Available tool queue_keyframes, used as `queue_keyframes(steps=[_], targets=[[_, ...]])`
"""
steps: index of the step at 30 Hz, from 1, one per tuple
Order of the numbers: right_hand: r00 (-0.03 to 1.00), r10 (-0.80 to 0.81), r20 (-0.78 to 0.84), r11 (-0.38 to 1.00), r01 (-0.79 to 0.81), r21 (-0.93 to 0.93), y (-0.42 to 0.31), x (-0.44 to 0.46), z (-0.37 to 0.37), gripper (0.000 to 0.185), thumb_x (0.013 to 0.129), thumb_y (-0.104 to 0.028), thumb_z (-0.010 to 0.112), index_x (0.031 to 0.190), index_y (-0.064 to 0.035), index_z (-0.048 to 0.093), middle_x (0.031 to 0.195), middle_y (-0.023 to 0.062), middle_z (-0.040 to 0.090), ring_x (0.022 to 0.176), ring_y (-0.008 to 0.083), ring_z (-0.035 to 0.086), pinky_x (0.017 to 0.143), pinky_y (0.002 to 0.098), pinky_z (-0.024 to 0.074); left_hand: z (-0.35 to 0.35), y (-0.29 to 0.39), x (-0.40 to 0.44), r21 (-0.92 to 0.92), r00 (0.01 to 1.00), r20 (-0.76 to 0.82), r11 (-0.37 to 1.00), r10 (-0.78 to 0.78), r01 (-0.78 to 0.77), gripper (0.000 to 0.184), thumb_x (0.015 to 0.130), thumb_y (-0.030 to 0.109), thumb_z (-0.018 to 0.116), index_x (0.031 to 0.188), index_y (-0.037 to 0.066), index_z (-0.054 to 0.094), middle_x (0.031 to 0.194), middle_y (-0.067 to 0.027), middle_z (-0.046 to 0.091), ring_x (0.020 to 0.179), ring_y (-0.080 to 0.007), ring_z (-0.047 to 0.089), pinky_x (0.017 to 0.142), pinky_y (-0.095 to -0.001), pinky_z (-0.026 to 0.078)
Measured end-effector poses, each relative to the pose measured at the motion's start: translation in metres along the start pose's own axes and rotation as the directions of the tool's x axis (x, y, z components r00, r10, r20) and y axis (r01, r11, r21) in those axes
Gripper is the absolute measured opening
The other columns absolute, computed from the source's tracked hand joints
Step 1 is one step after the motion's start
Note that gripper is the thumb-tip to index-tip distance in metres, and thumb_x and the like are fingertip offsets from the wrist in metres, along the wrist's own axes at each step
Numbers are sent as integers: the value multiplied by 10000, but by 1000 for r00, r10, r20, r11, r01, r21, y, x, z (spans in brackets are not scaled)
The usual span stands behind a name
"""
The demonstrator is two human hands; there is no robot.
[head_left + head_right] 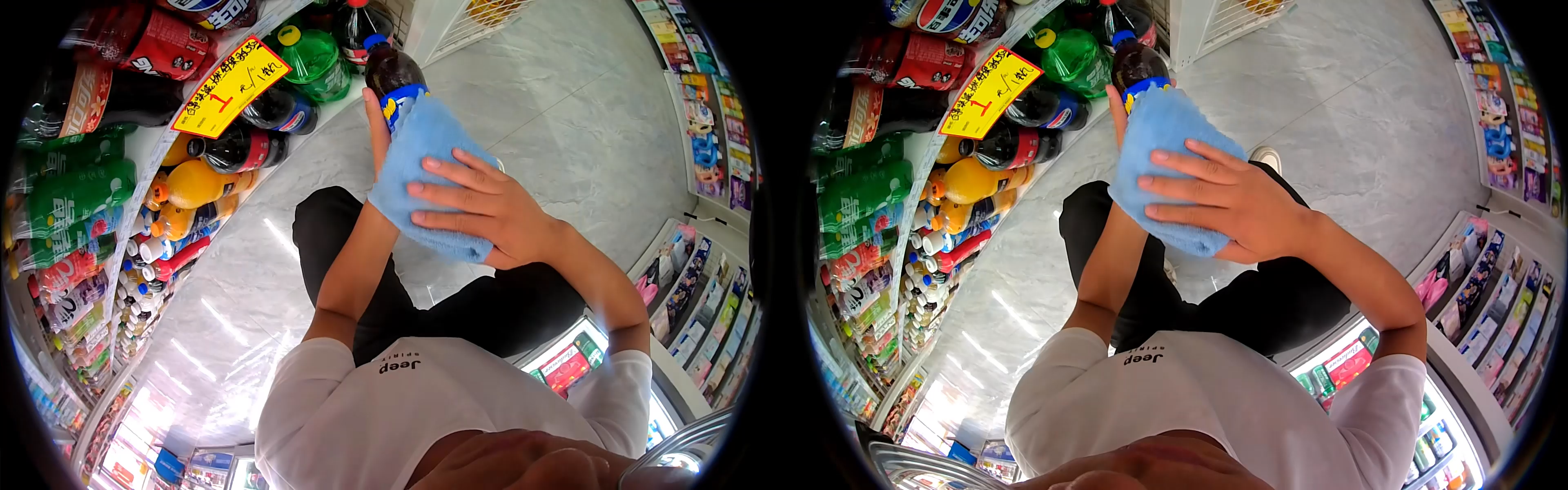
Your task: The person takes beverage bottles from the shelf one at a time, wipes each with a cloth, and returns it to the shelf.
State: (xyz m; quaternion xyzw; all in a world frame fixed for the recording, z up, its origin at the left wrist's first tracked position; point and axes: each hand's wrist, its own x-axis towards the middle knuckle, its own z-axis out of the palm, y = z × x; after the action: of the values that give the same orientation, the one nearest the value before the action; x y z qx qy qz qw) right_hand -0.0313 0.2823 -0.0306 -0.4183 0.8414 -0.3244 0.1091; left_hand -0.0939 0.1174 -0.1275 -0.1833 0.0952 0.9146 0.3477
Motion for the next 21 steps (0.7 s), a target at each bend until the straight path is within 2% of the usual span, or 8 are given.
queue_keyframes(steps=[2, 5, 9, 10, 13, 14, 17, 21], targets=[[996, 83, -32, 996, -84, -18, 4, 1, 0, 545, 843, -205, 635, 1380, -141, 567, 1545, 94, 412, 1457, 339, 332, 1184, 530, 261, -9, 0, 9, 43, 1000, 12, 999, -13, 13, 831, 869, 827, 391, 1238, 113, 603, 1057, -64, 681, 928, -213, 672, 863, -378, 557], [954, 207, -217, 978, -204, 33, 18, 1, 9, 550, 871, -179, 627, 1412, -129, 541, 1566, 109, 376, 1466, 352, 304, 1185, 513, 269, 3, -5, 8, 57, 999, -46, 998, 20, -18, 833, 896, 803, 369, 1318, 111, 564, 1181, -81, 662, 1018, -230, 666, 924, -394, 543], [863, 293, -412, 951, -216, 223, 31, 2, 9, 519, 947, -153, 580, 1455, -83, 495, 1605, 129, 303, 1491, 332, 267, 1189, 439, 259, 23, -21, 0, 164, 995, -68, 984, 76, -64, 837, 929, 775, 321, 1409, 112, 497, 1303, -94, 617, 1105, -248, 645, 970, -407, 525], [837, 321, -443, 935, -204, 291, 33, 3, 9, 506, 962, -155, 561, 1455, -67, 490, 1608, 128, 298, 1491, 317, 269, 1189, 425, 250, 27, -21, -4, 85, 999, -35, 996, -27, 30, 777, 951, 740, 339, 1360, 105, 520, 1216, -93, 646, 1032, -224, 670, 906, -390, 557], [757, 427, -495, 851, -152, 502, 37, 6, 5, 475, 1001, -164, 508, 1453, -21, 478, 1614, 121, 289, 1484, 274, 283, 1192, 387, 226, 11, -33, -3, 362, 999, -31, 932, 22, -10, 712, 962, 705, 383, 1291, 94, 540, 1093, -87, 665, 932, -193, 686, 815, -360, 583], [730, 474, -492, 804, -131, 580, 38, 7, 3, 469, 1009, -169, 494, 1449, -8, 477, 1613, 115, 290, 1476, 263, 294, 1194, 378, 219, 7, -37, -2, 366, 999, -37, 930, -21, 33, 724, 964, 707, 372, 1259, 69, 543, 1029, -92, 676, 856, -211, 707, 721, -349, 606], [677, 531, -510, 740, -78, 668, 46, 13, -3, 463, 1033, -200, 456, 1440, 21, 472, 1597, 113, 320, 1436, 229, 350, 1191, 351, 217, 3, -42, -1, 474, 1000, -14, 880, -25, 28, 729, 961, 698, 399, 1259, 48, 539, 1011, -121, 675, 842, -227, 705, 719, -355, 605], [683, 575, -450, 673, -84, 734, 44, 9, -11, 479, 1022, -189, 492, 1454, 15, 457, 1579, 126, 354, 1433, 218, 358, 1175, 350, 255, 9, -39, 1, 420, 999, -4, 906, -52, 49, 746, 965, 710, 359, 1216, 41, 575, 1001, -131, 680, 873, -222, 701, 748, -350, 594]])
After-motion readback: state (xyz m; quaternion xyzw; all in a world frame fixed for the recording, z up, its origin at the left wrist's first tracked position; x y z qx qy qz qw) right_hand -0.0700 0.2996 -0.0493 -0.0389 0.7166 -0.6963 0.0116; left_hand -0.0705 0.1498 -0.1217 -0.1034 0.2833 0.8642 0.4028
